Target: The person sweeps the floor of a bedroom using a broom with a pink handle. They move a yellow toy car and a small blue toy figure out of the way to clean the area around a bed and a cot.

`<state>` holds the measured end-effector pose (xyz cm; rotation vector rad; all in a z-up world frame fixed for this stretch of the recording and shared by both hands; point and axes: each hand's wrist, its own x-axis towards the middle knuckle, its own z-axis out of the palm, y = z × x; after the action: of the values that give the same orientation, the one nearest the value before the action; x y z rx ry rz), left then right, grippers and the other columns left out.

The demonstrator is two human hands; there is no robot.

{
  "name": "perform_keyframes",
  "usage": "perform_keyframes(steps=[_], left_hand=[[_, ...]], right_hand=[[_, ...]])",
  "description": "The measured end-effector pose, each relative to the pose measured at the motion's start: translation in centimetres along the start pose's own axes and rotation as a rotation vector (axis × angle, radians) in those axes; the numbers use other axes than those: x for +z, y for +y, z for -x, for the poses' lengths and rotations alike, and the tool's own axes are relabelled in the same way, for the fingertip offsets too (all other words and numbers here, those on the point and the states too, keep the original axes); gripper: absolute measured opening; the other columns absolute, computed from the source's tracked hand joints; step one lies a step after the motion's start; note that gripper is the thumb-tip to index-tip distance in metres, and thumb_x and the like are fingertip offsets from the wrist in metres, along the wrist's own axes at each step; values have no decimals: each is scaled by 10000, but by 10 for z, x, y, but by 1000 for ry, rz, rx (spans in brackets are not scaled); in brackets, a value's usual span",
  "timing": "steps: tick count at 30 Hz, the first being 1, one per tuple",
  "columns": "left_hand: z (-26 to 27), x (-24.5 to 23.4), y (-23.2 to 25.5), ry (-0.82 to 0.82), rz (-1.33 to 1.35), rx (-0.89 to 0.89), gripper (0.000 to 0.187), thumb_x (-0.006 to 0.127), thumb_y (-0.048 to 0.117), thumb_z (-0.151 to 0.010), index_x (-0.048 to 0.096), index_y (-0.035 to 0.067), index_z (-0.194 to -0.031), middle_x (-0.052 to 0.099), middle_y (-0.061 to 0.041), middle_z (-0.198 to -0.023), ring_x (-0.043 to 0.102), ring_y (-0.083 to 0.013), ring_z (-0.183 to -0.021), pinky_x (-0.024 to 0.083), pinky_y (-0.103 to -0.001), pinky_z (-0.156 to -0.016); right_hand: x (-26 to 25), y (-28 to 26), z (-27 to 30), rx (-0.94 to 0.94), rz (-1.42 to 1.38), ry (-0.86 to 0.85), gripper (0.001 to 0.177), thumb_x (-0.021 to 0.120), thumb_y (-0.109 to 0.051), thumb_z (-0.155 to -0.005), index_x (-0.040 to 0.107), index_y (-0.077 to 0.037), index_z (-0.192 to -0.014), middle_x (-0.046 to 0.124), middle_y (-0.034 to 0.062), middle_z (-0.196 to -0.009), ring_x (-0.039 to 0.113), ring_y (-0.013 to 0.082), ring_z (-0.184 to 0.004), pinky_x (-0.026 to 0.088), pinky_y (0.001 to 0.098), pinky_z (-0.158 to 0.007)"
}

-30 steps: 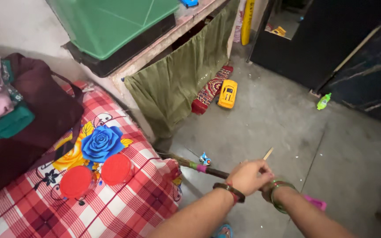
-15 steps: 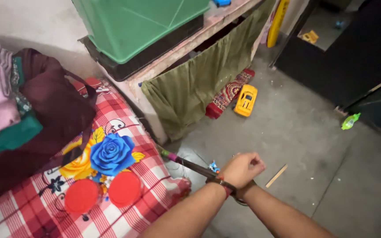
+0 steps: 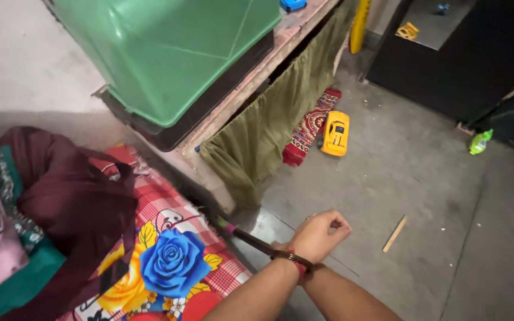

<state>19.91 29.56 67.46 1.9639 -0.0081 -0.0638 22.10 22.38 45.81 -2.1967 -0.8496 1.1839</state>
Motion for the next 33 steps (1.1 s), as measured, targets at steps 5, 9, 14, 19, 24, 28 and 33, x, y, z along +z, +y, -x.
perform_keyframes(steps=[5,9,14,19,24,28,33], left_hand=[[-3,9,-6,-68,60,29,244,687,305,-923,714,82,-1017,764,-116,-1015,731,-289,-992,551,-401,-872],[-5,44,1,-167,123,30,255,699,309,-913,706,80,-1026,761,-116,-999,744,-270,-966,569,-384,-853],[6,101,31,-301,170,102,258,703,311,-914,723,72,-1007,769,-123,-990,746,-266,-965,571,-368,-866],[30,146,65,-486,170,102,263,694,326,-929,719,76,-1006,767,-103,-1017,740,-265,-976,556,-370,-883],[43,182,80,-526,136,179,269,684,336,-940,720,81,-1018,768,-99,-1042,729,-265,-1001,555,-381,-871],[56,206,90,-550,97,181,289,683,360,-936,725,81,-999,775,-99,-1022,737,-264,-966,555,-380,-860],[79,226,93,-547,100,210,283,699,355,-917,719,83,-996,768,-92,-1023,739,-247,-978,563,-365,-865]], right_hand=[[-5,19,44,-52,-124,2,540,649,-340,-943,513,-235,-1455,502,13,-1544,433,193,-1451,301,381,-1208],[-37,45,109,-16,108,52,547,674,-327,-923,534,-236,-1444,513,33,-1502,444,202,-1411,321,382,-1180],[-46,132,170,293,516,13,202,626,-129,-869,736,-157,-1036,747,42,-1052,705,163,-951,583,319,-858],[-18,182,267,382,517,-58,268,648,-263,-926,700,-191,-1178,714,70,-1150,676,264,-1047,537,430,-926],[-13,125,349,788,451,-35,519,687,-435,-914,572,-226,-1375,707,96,-1238,666,290,-1177,523,424,-1055],[4,114,364,674,392,3,539,661,-436,-907,540,-302,-1414,674,59,-1293,640,291,-1198,509,450,-1051],[63,127,323,763,310,51,418,650,-420,-942,671,-209,-1302,687,124,-1278,667,294,-1180,531,428,-1031]])
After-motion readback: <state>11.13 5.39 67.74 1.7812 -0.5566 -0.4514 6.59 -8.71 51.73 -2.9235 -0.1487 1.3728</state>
